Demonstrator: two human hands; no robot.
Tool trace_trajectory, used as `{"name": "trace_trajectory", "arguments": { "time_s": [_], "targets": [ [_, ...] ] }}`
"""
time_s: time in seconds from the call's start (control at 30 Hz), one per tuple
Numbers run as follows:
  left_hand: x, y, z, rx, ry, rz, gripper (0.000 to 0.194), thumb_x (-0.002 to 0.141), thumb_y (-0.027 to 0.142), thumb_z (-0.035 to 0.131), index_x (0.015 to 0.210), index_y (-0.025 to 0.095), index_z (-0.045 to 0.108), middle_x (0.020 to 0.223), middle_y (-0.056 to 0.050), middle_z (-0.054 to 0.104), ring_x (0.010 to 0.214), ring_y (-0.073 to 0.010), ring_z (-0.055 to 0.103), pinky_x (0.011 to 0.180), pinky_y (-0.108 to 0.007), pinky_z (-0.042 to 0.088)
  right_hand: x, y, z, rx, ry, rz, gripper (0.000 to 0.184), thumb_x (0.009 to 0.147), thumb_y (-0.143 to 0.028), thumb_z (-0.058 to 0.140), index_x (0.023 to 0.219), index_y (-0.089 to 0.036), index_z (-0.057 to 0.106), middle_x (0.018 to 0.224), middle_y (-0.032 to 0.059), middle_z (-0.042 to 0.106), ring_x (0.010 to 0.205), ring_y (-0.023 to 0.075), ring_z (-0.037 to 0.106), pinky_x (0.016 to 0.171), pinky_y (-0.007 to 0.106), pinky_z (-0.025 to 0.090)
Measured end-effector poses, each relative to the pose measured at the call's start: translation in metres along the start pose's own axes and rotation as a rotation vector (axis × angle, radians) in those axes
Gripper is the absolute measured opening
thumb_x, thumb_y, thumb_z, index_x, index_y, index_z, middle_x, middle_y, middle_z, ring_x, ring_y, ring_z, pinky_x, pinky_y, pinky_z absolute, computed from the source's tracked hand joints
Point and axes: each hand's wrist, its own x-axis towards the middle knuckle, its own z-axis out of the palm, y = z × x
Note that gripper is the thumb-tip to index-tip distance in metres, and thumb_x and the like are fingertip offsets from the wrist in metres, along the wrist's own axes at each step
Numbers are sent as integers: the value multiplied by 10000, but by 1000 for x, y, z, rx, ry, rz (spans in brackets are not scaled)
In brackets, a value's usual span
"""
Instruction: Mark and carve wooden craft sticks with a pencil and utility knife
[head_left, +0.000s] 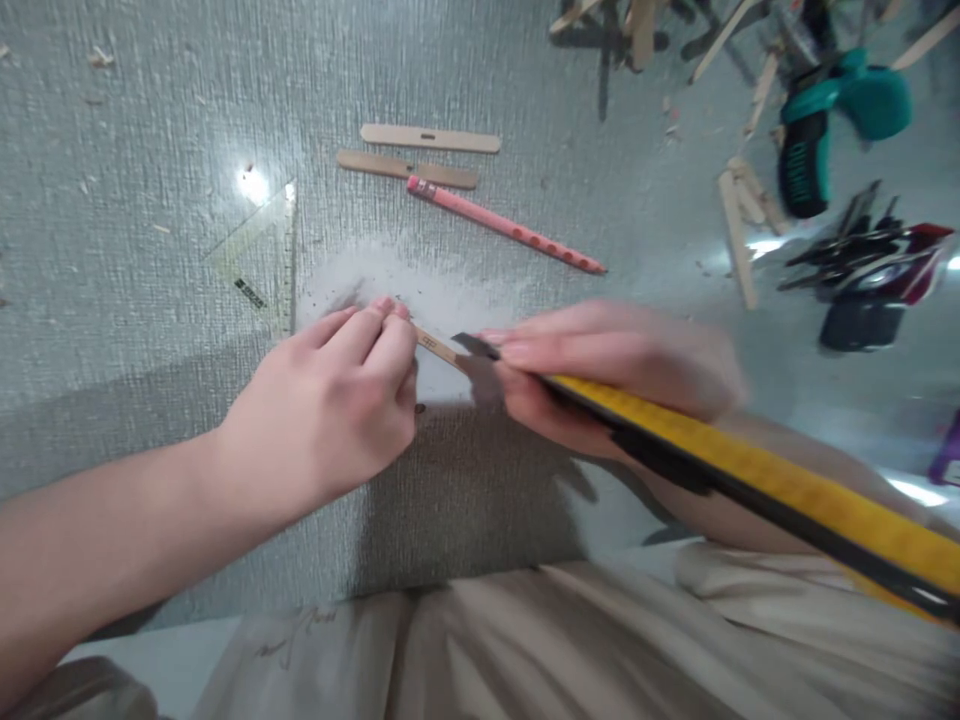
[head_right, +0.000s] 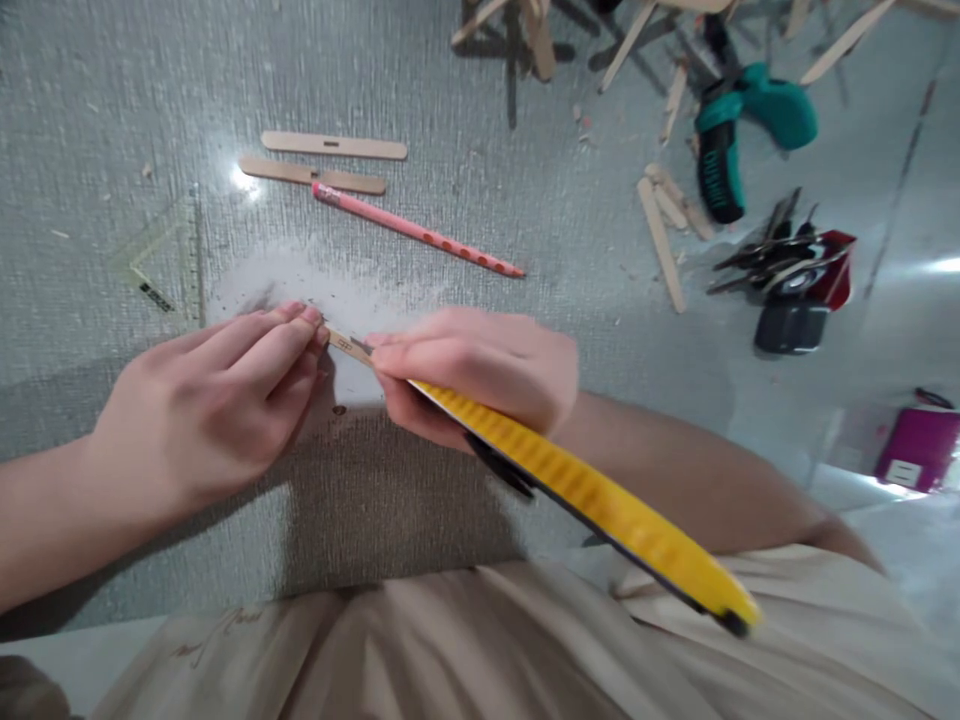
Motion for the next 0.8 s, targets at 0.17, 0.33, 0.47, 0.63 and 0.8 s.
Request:
{"name": "trace_trajectory", "arguments": {
  "time_s": [0.17, 0.33, 0.47, 0.63, 0.8],
  "targets": [
    [2, -8, -1, -25, -17, -25, 179, 1017, 155, 559, 1027, 171, 738, 963, -49, 805, 875, -214, 778, 776, -336, 654, 9, 0, 0, -138, 187, 12, 213, 866, -86, 731, 863, -281, 647, 755, -52, 746, 732, 188, 769, 606, 295, 593],
    [2, -17, -6, 104, -30, 113, 189, 989, 195, 607, 834, 229, 708, 827, 4, 773, 671, -181, 710, 519, -331, 510, 11, 2, 2, -71, 260, 126, 128, 918, -178, 734, 979, -288, 716, 897, -18, 808, 831, 213, 788, 765, 361, 642],
    [-2, -13, -8, -56, -18, 97, 247, 997, 158, 608, 761, 220, 646, 736, 13, 730, 569, -140, 634, 490, -312, 461, 8, 6, 3, -75, 320, 175, 85, 938, -222, 738, 973, -299, 748, 899, -14, 807, 825, 217, 783, 773, 369, 643],
    [-3, -16, -4, -236, -6, 200, 278, 1002, 183, 633, 728, 214, 604, 761, 11, 732, 547, -115, 612, 475, -291, 437, 9, 10, 8, 0, 373, 168, 56, 923, -247, 749, 943, -298, 758, 877, -25, 801, 812, 207, 773, 754, 361, 617],
    [5, -31, 3, -230, 40, 148, 60, 949, 257, 703, 926, 231, 654, 922, -22, 758, 764, -184, 700, 608, -325, 538, 10, 12, 9, 19, 371, 133, 88, 878, -194, 769, 914, -271, 749, 834, -36, 797, 760, 183, 764, 776, 350, 598]
  ]
}}
